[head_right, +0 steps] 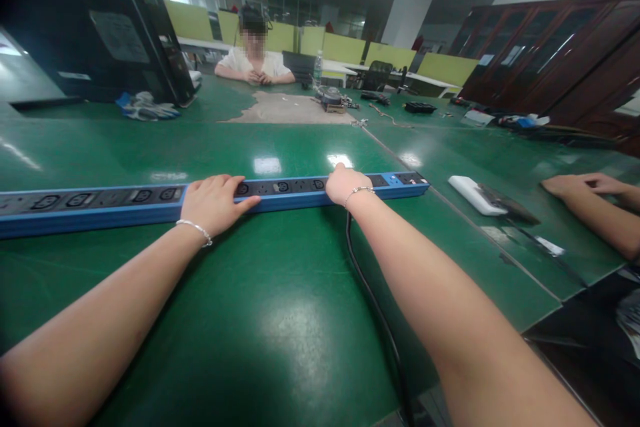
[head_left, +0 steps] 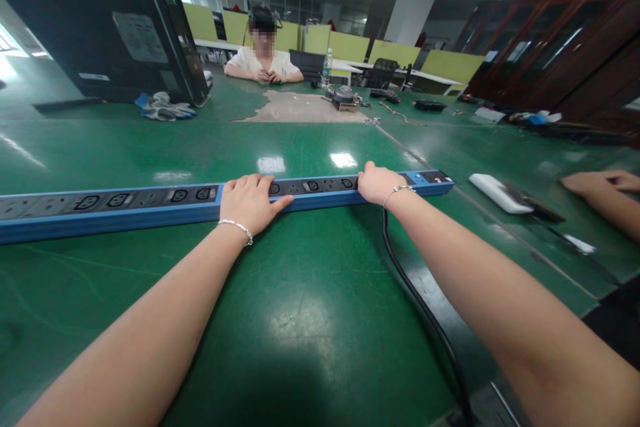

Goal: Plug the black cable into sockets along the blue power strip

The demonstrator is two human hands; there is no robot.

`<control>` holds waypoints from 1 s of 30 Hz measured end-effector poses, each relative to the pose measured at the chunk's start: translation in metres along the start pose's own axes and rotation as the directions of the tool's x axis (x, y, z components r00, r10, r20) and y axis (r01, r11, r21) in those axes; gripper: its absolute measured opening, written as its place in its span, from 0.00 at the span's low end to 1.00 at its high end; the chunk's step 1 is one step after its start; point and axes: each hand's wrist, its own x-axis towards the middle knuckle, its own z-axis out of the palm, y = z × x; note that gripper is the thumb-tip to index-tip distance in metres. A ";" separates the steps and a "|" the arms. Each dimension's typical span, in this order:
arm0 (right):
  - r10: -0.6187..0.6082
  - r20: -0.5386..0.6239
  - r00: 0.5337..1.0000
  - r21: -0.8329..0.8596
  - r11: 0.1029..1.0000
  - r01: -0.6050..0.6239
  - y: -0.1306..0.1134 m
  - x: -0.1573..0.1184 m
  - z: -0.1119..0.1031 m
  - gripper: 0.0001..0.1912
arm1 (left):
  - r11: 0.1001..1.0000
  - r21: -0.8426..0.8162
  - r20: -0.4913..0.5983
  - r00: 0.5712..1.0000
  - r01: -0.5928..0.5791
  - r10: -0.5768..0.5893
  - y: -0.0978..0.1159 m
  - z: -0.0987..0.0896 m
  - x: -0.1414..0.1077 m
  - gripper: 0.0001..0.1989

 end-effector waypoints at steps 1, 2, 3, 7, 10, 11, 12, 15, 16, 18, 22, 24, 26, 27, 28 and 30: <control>0.002 0.017 1.000 -0.007 1.000 -0.002 0.000 0.002 -0.001 0.23 | 1.000 0.001 0.004 1.000 0.005 -0.005 0.000 0.000 0.000 0.33; 0.002 0.031 1.000 -0.014 1.000 -0.002 0.000 0.004 -0.002 0.23 | 1.000 0.003 0.008 1.000 0.009 -0.009 0.000 0.000 0.000 0.33; 0.000 0.041 0.999 -0.020 1.000 0.001 0.000 0.006 -0.003 0.22 | 1.000 0.005 0.011 1.000 0.012 -0.012 0.001 -0.001 0.000 0.33; -0.005 0.051 0.999 -0.026 1.000 0.006 0.000 0.008 -0.005 0.22 | 1.000 0.005 0.012 1.000 0.002 -0.002 0.001 -0.001 0.000 0.33; 0.000 0.006 1.000 -0.005 1.000 0.000 -0.001 0.002 -0.002 0.22 | 1.000 0.003 0.007 1.000 -0.006 0.006 0.000 -0.001 -0.001 0.33; 0.006 -0.017 1.000 0.005 1.000 -0.006 -0.001 0.000 0.000 0.22 | 1.000 0.004 0.005 1.000 -0.006 0.006 0.000 0.000 -0.001 0.33; 0.014 -0.039 0.999 0.015 1.000 -0.013 -0.001 -0.003 0.001 0.22 | 1.000 0.005 0.005 1.000 -0.006 0.006 0.000 0.000 0.000 0.34; 0.037 -0.059 0.998 0.029 0.999 -0.035 -0.002 -0.006 0.003 0.23 | 1.000 0.008 0.010 1.000 -0.015 0.015 -0.002 0.001 0.000 0.34; 0.039 -0.054 0.998 0.031 0.999 -0.037 -0.002 -0.006 0.003 0.23 | 1.000 0.009 0.013 1.000 -0.021 0.021 -0.002 0.001 0.000 0.34; 0.030 -0.037 0.999 0.036 0.999 -0.028 -0.001 -0.005 0.002 0.22 | 0.999 0.018 0.022 0.999 -0.035 0.035 -0.003 0.001 0.000 0.35; 0.027 -0.043 0.999 0.038 0.999 -0.025 -0.001 -0.004 0.001 0.22 | 0.998 0.040 0.017 0.999 -0.038 0.037 -0.003 0.001 0.000 0.36; 0.037 -0.057 0.998 0.035 0.999 -0.035 -0.001 -0.005 0.002 0.22 | 0.999 0.036 0.009 1.000 -0.029 0.029 -0.002 0.001 -0.001 0.36; 0.043 -0.067 0.997 0.033 0.999 -0.041 -0.002 -0.007 0.004 0.22 | 1.000 0.023 0.012 1.000 -0.018 0.018 -0.002 0.001 -0.001 0.36; 0.048 -0.076 0.996 0.032 0.998 -0.045 -0.003 -0.008 0.005 0.22 | 1.000 0.017 0.016 1.000 -0.013 0.013 -0.002 0.001 -0.001 0.36; 0.053 -0.087 0.995 0.031 0.998 -0.051 -0.003 -0.009 0.006 0.22 | 1.000 0.012 0.018 1.000 -0.010 0.010 -0.002 0.001 -0.001 0.36; 0.064 -0.109 0.992 0.029 0.998 -0.062 -0.003 -0.010 0.006 0.22 | 1.000 0.007 0.014 1.000 -0.012 0.012 -0.002 0.001 -0.001 0.36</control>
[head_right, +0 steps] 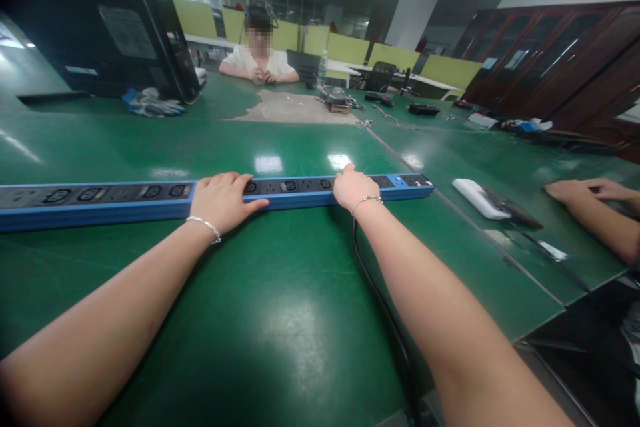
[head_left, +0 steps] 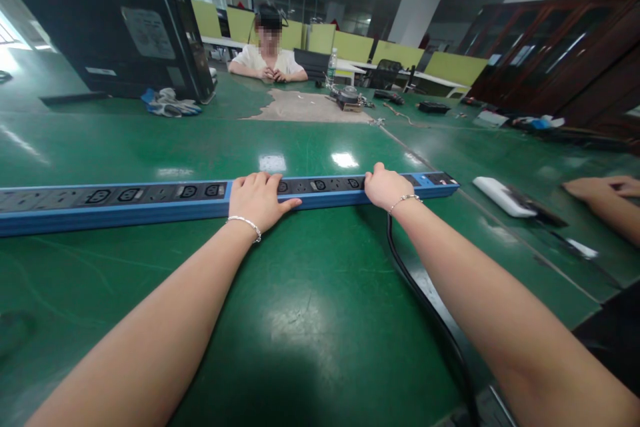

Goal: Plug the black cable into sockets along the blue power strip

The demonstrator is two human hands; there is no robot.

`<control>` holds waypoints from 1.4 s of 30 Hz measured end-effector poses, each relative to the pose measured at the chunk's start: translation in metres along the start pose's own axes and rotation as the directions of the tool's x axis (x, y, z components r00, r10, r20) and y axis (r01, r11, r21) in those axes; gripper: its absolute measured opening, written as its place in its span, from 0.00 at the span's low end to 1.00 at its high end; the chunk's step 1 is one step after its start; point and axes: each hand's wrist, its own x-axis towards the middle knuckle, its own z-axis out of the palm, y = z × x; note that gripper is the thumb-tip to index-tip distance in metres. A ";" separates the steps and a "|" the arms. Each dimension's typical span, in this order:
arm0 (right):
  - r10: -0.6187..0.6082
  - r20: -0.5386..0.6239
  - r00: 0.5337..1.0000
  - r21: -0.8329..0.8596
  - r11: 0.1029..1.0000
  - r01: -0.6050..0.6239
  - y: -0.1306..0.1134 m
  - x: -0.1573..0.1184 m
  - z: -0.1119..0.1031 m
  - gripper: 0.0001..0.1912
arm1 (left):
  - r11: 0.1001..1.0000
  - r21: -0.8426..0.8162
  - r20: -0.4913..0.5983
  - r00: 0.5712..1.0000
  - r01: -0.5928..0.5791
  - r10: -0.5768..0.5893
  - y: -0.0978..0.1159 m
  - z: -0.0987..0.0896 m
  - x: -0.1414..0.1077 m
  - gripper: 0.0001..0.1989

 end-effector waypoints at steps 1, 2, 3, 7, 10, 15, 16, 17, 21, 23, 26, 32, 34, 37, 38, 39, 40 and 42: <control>0.003 -0.002 1.000 -0.002 1.000 -0.003 0.000 0.000 0.000 0.23 | 1.000 -0.001 -0.006 1.000 -0.005 0.005 0.000 0.000 0.000 0.36; 0.002 0.003 1.000 -0.004 1.000 -0.002 0.001 0.001 -0.001 0.23 | 1.000 -0.001 -0.014 1.000 -0.012 0.012 0.000 0.000 0.000 0.36; -0.005 0.015 1.000 -0.005 1.000 0.005 0.001 0.001 -0.002 0.23 | 1.000 -0.002 -0.023 1.000 -0.017 0.017 -0.001 0.001 0.000 0.36; -0.030 0.060 0.998 -0.014 0.999 0.031 0.003 0.005 -0.007 0.23 | 1.000 -0.013 -0.042 0.999 -0.018 0.017 -0.001 0.001 -0.001 0.36; -0.011 0.050 0.999 -0.029 1.000 0.012 0.001 0.004 -0.009 0.23 | 1.000 -0.012 -0.031 0.999 -0.008 0.007 -0.001 0.001 -0.001 0.37; -0.001 0.022 1.000 -0.036 0.999 0.002 0.001 0.004 -0.008 0.24 | 1.000 -0.012 -0.021 1.000 -0.008 0.008 -0.001 0.001 -0.001 0.38; -0.008 0.027 1.000 -0.031 0.999 0.009 0.001 0.004 -0.008 0.24 | 1.000 -0.013 -0.023 1.000 -0.011 0.010 -0.001 0.001 -0.001 0.38; -0.014 0.030 0.999 -0.028 1.000 0.015 0.001 0.004 -0.008 0.24 | 1.000 -0.012 -0.028 1.000 -0.012 0.012 -0.001 0.001 -0.001 0.38; -0.016 -0.023 1.000 -0.046 0.999 0.015 0.001 0.002 -0.007 0.25 | 1.000 -0.006 -0.032 0.999 -0.007 0.007 -0.002 0.003 -0.001 0.38; 0.013 -0.044 0.999 -0.035 0.999 -0.014 0.001 0.000 -0.006 0.24 | 1.000 -0.010 -0.032 0.999 -0.007 0.007 -0.002 0.004 -0.001 0.38; 0.056 -0.045 0.997 0.012 0.998 -0.056 0.001 0.000 -0.004 0.24 | 1.000 -0.019 -0.046 0.999 -0.016 0.016 -0.002 0.004 -0.001 0.38; 0.066 -0.039 0.997 0.049 0.997 -0.064 -0.001 0.002 -0.002 0.23 | 1.000 -0.013 -0.070 0.997 -0.020 0.019 -0.002 0.005 0.000 0.38; 0.080 -0.035 0.996 0.095 0.993 -0.077 0.006 0.005 -0.009 0.22 | 1.000 -0.014 -0.066 0.998 -0.022 0.021 -0.002 0.005 0.000 0.38; 0.186 -0.153 0.971 0.186 0.970 -0.156 0.027 0.008 -0.035 0.21 | 1.000 -0.012 -0.051 0.999 -0.015 0.014 -0.002 0.005 0.000 0.37; 0.216 -0.200 0.956 0.193 0.965 -0.178 0.033 0.008 -0.046 0.21 | 1.000 -0.009 -0.049 0.999 -0.013 0.012 -0.002 0.005 0.000 0.37; 0.238 -0.245 0.940 0.198 0.961 -0.192 0.038 0.007 -0.057 0.22 | 1.000 -0.006 -0.049 0.999 -0.010 0.010 -0.002 0.005 0.000 0.37; 0.217 -0.269 0.938 0.223 0.962 -0.159 0.040 0.004 -0.066 0.22 | 1.000 -0.003 -0.050 0.999 -0.009 0.009 -0.002 0.005 0.000 0.37; 0.081 -0.234 0.969 0.274 0.962 -0.014 0.032 -0.005 -0.076 0.20 | 1.000 0.002 -0.050 0.999 -0.008 0.008 -0.001 0.005 0.000 0.37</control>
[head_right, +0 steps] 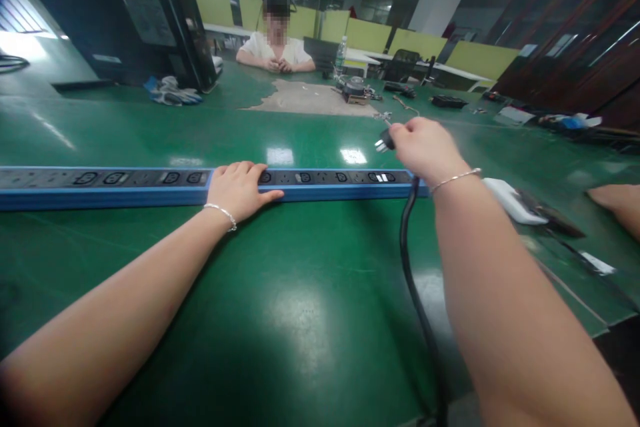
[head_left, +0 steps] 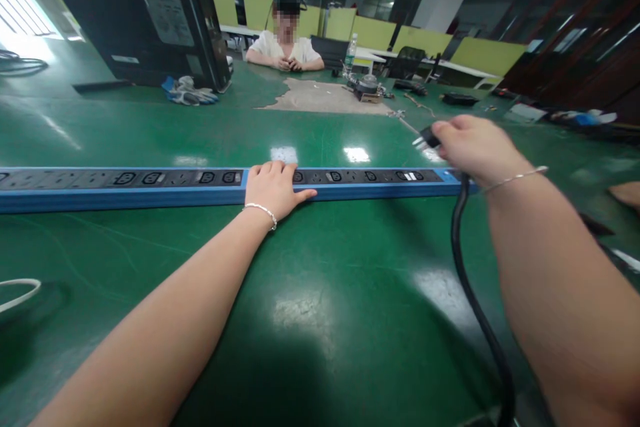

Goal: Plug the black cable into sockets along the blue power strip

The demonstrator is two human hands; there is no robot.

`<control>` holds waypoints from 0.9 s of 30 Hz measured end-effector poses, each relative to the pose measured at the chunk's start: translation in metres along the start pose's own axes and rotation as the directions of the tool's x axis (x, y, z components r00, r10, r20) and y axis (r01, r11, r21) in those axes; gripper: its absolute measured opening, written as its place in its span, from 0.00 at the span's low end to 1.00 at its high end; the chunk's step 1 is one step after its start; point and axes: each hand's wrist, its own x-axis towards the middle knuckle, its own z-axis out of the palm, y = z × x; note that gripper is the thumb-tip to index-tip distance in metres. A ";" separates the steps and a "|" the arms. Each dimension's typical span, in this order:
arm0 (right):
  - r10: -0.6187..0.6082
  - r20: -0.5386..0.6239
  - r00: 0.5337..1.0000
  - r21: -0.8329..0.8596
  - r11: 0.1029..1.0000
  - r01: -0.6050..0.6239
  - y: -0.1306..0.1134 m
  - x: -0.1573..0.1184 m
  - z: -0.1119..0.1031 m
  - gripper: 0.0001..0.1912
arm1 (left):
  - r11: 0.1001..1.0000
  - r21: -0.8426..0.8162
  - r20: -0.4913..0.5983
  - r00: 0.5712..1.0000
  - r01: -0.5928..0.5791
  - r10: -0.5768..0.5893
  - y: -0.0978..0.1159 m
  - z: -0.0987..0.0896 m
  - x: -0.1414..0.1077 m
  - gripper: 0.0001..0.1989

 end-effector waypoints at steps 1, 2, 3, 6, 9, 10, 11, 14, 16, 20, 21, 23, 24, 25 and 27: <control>-0.063 0.071 0.995 0.024 0.998 0.061 -0.009 -0.005 0.001 0.18 | 1.000 0.002 -0.001 1.000 0.000 0.000 0.000 0.000 0.000 0.37; -0.130 0.151 0.980 0.041 0.991 0.125 -0.019 -0.011 0.005 0.16 | 1.000 0.003 -0.002 1.000 -0.002 0.002 0.000 0.000 0.000 0.36; -0.193 0.189 0.963 0.082 0.980 0.181 -0.031 -0.017 0.013 0.16 | 1.000 0.005 -0.005 1.000 -0.004 0.004 0.000 0.000 0.001 0.36; -0.281 0.237 0.930 0.250 0.943 0.221 -0.063 -0.029 0.044 0.16 | 1.000 0.013 -0.014 1.000 -0.008 0.008 0.001 -0.001 0.001 0.36; -0.336 0.237 0.912 0.331 0.910 0.249 -0.088 -0.032 0.073 0.13 | 1.000 0.016 -0.032 0.999 -0.010 0.010 0.000 0.000 0.000 0.35; -0.354 0.247 0.902 0.326 0.907 0.266 -0.094 -0.032 0.080 0.12 | 1.000 0.014 -0.037 0.999 -0.012 0.012 0.000 0.000 0.000 0.35; -0.366 0.252 0.896 0.307 0.908 0.285 -0.099 -0.032 0.086 0.12 | 1.000 0.011 -0.040 0.999 -0.014 0.014 0.000 0.001 0.000 0.35; -0.368 0.218 0.904 0.205 0.923 0.326 -0.109 -0.032 0.094 0.12 | 1.000 -0.002 -0.042 0.999 -0.012 0.012 0.000 0.002 -0.001 0.34; -0.361 0.191 0.913 0.131 0.931 0.340 -0.113 -0.033 0.096 0.13 | 1.000 -0.010 -0.044 0.999 -0.007 0.006 0.000 0.002 -0.001 0.34; -0.360 0.189 0.913 0.031 0.932 0.361 -0.120 -0.034 0.094 0.15 | 1.000 -0.020 -0.045 0.999 0.006 -0.006 0.000 0.002 -0.001 0.33; -0.358 0.196 0.913 0.014 0.932 0.363 -0.121 -0.035 0.093 0.15 | 1.000 -0.021 -0.045 0.999 0.007 -0.008 0.001 0.002 -0.001 0.33; -0.348 0.215 0.912 -0.012 0.933 0.359 -0.124 -0.036 0.091 0.15 | 1.000 -0.022 -0.043 0.999 0.009 -0.010 0.001 0.002 0.000 0.33; -0.342 0.219 0.914 -0.021 0.935 0.355 -0.125 -0.036 0.091 0.15 | 1.000 -0.023 -0.042 0.999 0.009 -0.010 0.001 0.001 0.000 0.33; -0.335 0.222 0.916 -0.029 0.936 0.350 -0.126 -0.036 0.090 0.15 | 1.000 -0.024 -0.043 0.999 0.007 -0.009 0.001 0.001 0.000 0.33; -0.324 0.224 0.919 -0.038 0.939 0.341 -0.127 -0.035 0.090 0.15 | 1.000 -0.029 -0.048 0.999 0.004 -0.005 0.001 0.001 0.000 0.33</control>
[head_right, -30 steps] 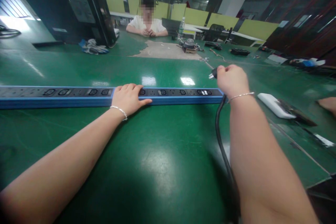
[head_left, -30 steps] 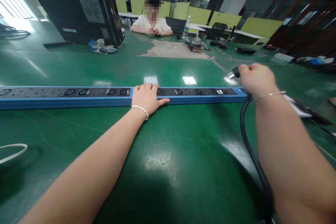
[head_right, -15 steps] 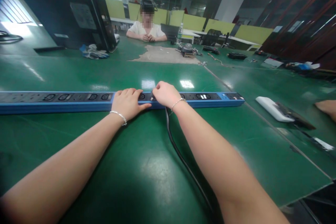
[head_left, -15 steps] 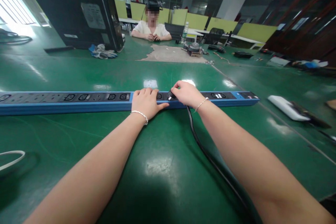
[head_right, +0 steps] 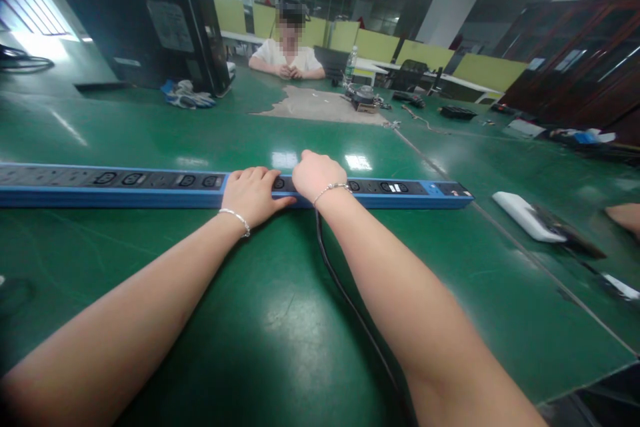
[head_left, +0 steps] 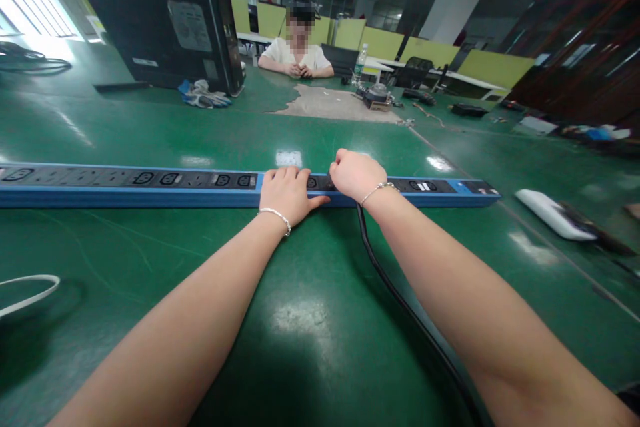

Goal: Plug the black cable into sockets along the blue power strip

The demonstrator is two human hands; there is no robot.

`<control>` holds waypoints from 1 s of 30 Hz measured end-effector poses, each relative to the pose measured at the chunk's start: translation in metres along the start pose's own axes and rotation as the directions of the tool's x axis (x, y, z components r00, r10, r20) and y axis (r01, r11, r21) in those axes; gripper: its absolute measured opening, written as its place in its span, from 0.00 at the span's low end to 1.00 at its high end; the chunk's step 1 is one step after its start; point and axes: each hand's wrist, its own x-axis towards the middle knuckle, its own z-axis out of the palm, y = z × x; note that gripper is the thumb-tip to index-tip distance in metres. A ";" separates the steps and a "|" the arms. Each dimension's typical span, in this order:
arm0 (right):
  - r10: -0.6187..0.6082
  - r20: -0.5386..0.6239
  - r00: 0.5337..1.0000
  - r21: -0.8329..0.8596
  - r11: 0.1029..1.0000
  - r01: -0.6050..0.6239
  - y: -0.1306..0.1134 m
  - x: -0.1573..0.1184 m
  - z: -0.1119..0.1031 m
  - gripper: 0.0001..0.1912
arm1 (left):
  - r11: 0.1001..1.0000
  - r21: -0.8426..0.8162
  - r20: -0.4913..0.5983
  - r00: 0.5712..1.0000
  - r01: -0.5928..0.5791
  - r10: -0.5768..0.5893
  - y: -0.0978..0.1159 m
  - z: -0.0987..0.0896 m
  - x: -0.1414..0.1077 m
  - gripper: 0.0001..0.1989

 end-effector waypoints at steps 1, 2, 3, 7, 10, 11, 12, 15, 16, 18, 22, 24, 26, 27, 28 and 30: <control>0.006 0.003 1.000 0.000 1.000 -0.006 0.000 0.001 0.000 0.14 | 1.000 -0.003 -0.001 1.000 -0.001 0.001 0.000 0.000 0.000 0.33; 0.011 0.010 1.000 0.000 1.000 -0.011 0.000 0.003 -0.001 0.14 | 1.000 -0.005 0.001 1.000 -0.001 0.001 0.000 0.000 0.000 0.33; 0.014 0.020 1.000 0.002 1.000 -0.014 0.001 0.005 -0.001 0.14 | 1.000 -0.008 0.004 1.000 0.001 -0.001 0.000 0.000 0.000 0.33; 0.003 0.077 0.997 0.002 1.000 -0.003 -0.001 0.013 -0.003 0.15 | 1.000 -0.014 0.017 1.000 0.005 -0.005 -0.001 0.000 0.000 0.34; -0.008 0.128 0.992 -0.027 1.000 0.012 -0.006 0.018 -0.004 0.16 | 1.000 -0.015 0.022 1.000 0.008 -0.008 -0.001 0.000 0.000 0.34; -0.008 0.143 0.990 -0.037 0.999 0.013 -0.007 0.019 -0.004 0.16 | 1.000 -0.014 0.024 1.000 0.011 -0.011 0.000 0.000 0.000 0.34; -0.007 0.155 0.988 -0.044 0.999 0.014 -0.009 0.020 -0.005 0.16 | 1.000 -0.013 0.027 1.000 0.014 -0.014 0.000 0.000 0.000 0.34; -0.010 0.171 0.985 -0.045 0.999 0.018 -0.009 0.020 -0.004 0.16 | 1.000 -0.010 0.045 0.999 0.025 -0.024 0.000 -0.001 0.000 0.34; -0.013 0.168 0.986 -0.041 0.999 0.020 -0.009 0.019 -0.003 0.16 | 1.000 -0.011 0.046 0.999 0.024 -0.023 0.000 -0.001 0.000 0.34; -0.016 0.153 0.988 -0.033 0.999 0.021 -0.007 0.017 -0.003 0.17 | 1.000 -0.017 0.036 0.999 0.016 -0.015 0.000 -0.001 0.000 0.34; -0.016 0.139 0.990 -0.033 0.999 0.021 -0.007 0.012 -0.004 0.18 | 1.000 -0.025 0.029 0.999 0.014 -0.013 0.000 -0.001 0.000 0.33; -0.017 0.132 0.991 -0.035 0.999 0.022 -0.008 0.011 -0.004 0.17 | 1.000 -0.021 0.038 0.999 0.020 -0.019 0.000 -0.002 0.000 0.33; -0.021 0.112 0.994 -0.033 0.999 0.024 -0.008 0.010 -0.003 0.16 | 1.000 -0.019 0.041 0.999 0.023 -0.022 0.000 -0.002 0.000 0.33; -0.023 0.099 0.995 -0.030 0.999 0.026 -0.007 0.009 -0.002 0.16 | 1.000 -0.020 0.038 0.999 0.022 -0.021 0.000 -0.002 0.000 0.33; -0.024 0.086 0.996 -0.027 0.999 0.026 -0.007 0.008 -0.001 0.15 | 1.000 -0.021 0.034 0.999 0.018 -0.018 0.000 -0.002 0.000 0.33; -0.020 0.057 0.998 -0.022 1.000 0.021 -0.006 0.006 0.001 0.15 | 1.000 -0.022 0.025 1.000 0.011 -0.010 0.000 -0.001 0.000 0.33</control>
